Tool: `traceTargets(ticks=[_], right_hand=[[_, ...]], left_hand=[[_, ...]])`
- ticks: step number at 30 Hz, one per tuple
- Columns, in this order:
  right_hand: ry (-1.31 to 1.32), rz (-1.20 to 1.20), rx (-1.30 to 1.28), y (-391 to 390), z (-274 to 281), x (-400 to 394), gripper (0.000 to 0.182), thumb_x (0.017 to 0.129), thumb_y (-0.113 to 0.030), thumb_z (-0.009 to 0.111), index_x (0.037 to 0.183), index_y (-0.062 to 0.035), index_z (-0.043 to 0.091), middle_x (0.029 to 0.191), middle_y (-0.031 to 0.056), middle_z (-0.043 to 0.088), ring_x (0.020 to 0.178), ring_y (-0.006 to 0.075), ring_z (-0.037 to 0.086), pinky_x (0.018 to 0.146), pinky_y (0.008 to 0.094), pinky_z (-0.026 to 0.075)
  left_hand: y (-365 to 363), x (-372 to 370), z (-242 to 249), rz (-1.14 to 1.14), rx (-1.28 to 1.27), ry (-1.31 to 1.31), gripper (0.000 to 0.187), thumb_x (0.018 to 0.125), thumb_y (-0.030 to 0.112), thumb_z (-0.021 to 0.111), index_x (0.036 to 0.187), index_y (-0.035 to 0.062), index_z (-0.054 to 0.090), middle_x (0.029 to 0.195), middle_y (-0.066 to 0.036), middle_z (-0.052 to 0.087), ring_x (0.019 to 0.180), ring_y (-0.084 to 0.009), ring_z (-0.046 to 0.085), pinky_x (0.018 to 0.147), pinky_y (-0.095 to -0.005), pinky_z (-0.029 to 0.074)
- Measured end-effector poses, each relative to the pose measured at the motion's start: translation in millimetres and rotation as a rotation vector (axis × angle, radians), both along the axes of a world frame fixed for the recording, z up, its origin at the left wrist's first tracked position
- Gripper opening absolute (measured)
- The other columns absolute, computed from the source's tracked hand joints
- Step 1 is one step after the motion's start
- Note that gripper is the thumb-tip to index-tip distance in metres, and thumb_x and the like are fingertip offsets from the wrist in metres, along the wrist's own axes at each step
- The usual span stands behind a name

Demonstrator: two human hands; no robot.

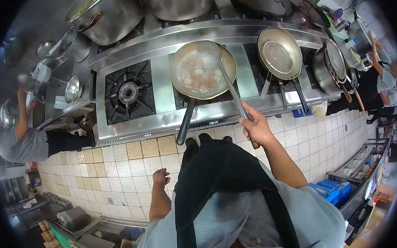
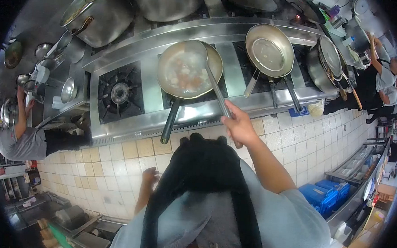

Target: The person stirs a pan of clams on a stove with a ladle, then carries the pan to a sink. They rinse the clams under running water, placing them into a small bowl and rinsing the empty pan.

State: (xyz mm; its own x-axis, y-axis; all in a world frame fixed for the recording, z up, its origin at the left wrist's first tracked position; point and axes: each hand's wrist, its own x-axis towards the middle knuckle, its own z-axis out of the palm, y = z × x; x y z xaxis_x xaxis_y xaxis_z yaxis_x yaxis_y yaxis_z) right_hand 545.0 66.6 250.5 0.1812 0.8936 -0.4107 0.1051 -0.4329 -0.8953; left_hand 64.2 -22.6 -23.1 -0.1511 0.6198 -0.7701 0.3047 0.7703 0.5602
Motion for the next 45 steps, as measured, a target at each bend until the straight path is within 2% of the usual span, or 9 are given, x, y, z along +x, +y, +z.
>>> traceTargets(ticks=[4, 7, 16, 29, 35, 37, 39, 41, 45], right_hand=[[0.584, -0.160, -0.037, 5, 11, -1, 0.061, 0.092, -0.007, 0.057, 0.148, -0.0088, 0.032, 0.078, 0.0063, 0.056, 0.047, 0.0106, 0.047, 0.037, 0.0250, 0.038], [0.787, -0.201, -0.017, -1, 21, 4, 0.056, 0.093, -0.009, 0.056, 0.145, -0.0092, 0.036, 0.080, 0.0075, 0.056, 0.047, 0.0102, 0.047, 0.037, 0.0226, 0.036], [1.217, -0.225, 0.173, -33, 73, 32, 0.045, 0.096, -0.010, 0.051, 0.139, -0.0083, 0.040, 0.086, 0.0097, 0.058, 0.051, 0.0113, 0.051, 0.036, 0.0214, 0.039], [0.249, -0.515, 0.212, -52, 56, 106, 0.062, 0.088, -0.004, 0.060, 0.145, -0.0023, 0.037, 0.075, 0.0041, 0.060, 0.048, 0.0091, 0.050, 0.041, 0.0230, 0.038], [-0.572, -0.383, -0.011, -63, 51, 126, 0.061, 0.087, -0.003, 0.062, 0.144, -0.0016, 0.040, 0.087, 0.0110, 0.065, 0.073, 0.0198, 0.064, 0.071, 0.0316, 0.051], [-0.718, -0.349, 0.248, -64, 51, 125, 0.064, 0.085, -0.001, 0.062, 0.145, -0.0038, 0.039, 0.092, 0.0128, 0.064, 0.082, 0.0222, 0.063, 0.085, 0.0362, 0.050], [-0.667, -0.309, 0.237, -63, 63, 118, 0.064, 0.086, 0.001, 0.061, 0.146, -0.0065, 0.040, 0.090, 0.0087, 0.062, 0.070, 0.0155, 0.058, 0.071, 0.0317, 0.051], [-0.084, -0.322, 0.210, -56, 81, 97, 0.062, 0.087, 0.003, 0.060, 0.146, -0.0077, 0.042, 0.086, 0.0032, 0.060, 0.062, 0.0088, 0.051, 0.058, 0.0250, 0.046], [0.000, -0.121, 0.181, -44, 69, 67, 0.061, 0.088, 0.003, 0.060, 0.145, -0.0096, 0.043, 0.084, -0.0012, 0.057, 0.058, 0.0040, 0.043, 0.051, 0.0207, 0.040]], left_hand=[[4, -2, 5, 0.024, -0.009, -0.006, 0.027, 0.095, 0.022, 0.057, 0.114, 0.0032, 0.060, 0.082, -0.007, 0.066, 0.048, -0.0171, 0.057, 0.041, -0.0291, 0.048], [19, 8, 30, 0.284, -0.168, -0.100, 0.027, 0.095, 0.022, 0.056, 0.115, 0.0031, 0.060, 0.081, -0.007, 0.065, 0.048, -0.0170, 0.057, 0.041, -0.0292, 0.048], [40, 25, 51, 0.230, -0.196, -0.056, 0.026, 0.096, 0.022, 0.056, 0.113, 0.0032, 0.060, 0.081, -0.007, 0.065, 0.049, -0.0168, 0.057, 0.041, -0.0292, 0.047], [43, 65, 59, 0.160, -0.170, -0.068, 0.029, 0.093, 0.024, 0.059, 0.113, 0.0028, 0.059, 0.084, -0.010, 0.065, 0.052, -0.0183, 0.058, 0.043, -0.0293, 0.048], [30, 84, 61, 0.186, -0.158, -0.082, 0.029, 0.092, 0.023, 0.060, 0.112, 0.0027, 0.059, 0.085, -0.010, 0.066, 0.049, -0.0180, 0.057, 0.042, -0.0292, 0.048], [26, 87, 55, 0.211, -0.164, -0.094, 0.028, 0.092, 0.023, 0.060, 0.111, 0.0026, 0.059, 0.084, -0.011, 0.066, 0.049, -0.0180, 0.057, 0.042, -0.0292, 0.048], [21, 86, 52, 0.240, -0.169, -0.101, 0.027, 0.092, 0.023, 0.060, 0.111, 0.0025, 0.059, 0.084, -0.011, 0.065, 0.049, -0.0179, 0.057, 0.041, -0.0291, 0.048], [23, 90, 55, 0.205, -0.174, -0.098, 0.027, 0.093, 0.022, 0.059, 0.111, 0.0024, 0.059, 0.084, -0.010, 0.066, 0.049, -0.0178, 0.058, 0.042, -0.0288, 0.048], [26, 93, 67, 0.209, -0.153, -0.067, 0.027, 0.093, 0.022, 0.060, 0.111, 0.0026, 0.060, 0.084, -0.009, 0.066, 0.050, -0.0172, 0.058, 0.044, -0.0284, 0.049]])
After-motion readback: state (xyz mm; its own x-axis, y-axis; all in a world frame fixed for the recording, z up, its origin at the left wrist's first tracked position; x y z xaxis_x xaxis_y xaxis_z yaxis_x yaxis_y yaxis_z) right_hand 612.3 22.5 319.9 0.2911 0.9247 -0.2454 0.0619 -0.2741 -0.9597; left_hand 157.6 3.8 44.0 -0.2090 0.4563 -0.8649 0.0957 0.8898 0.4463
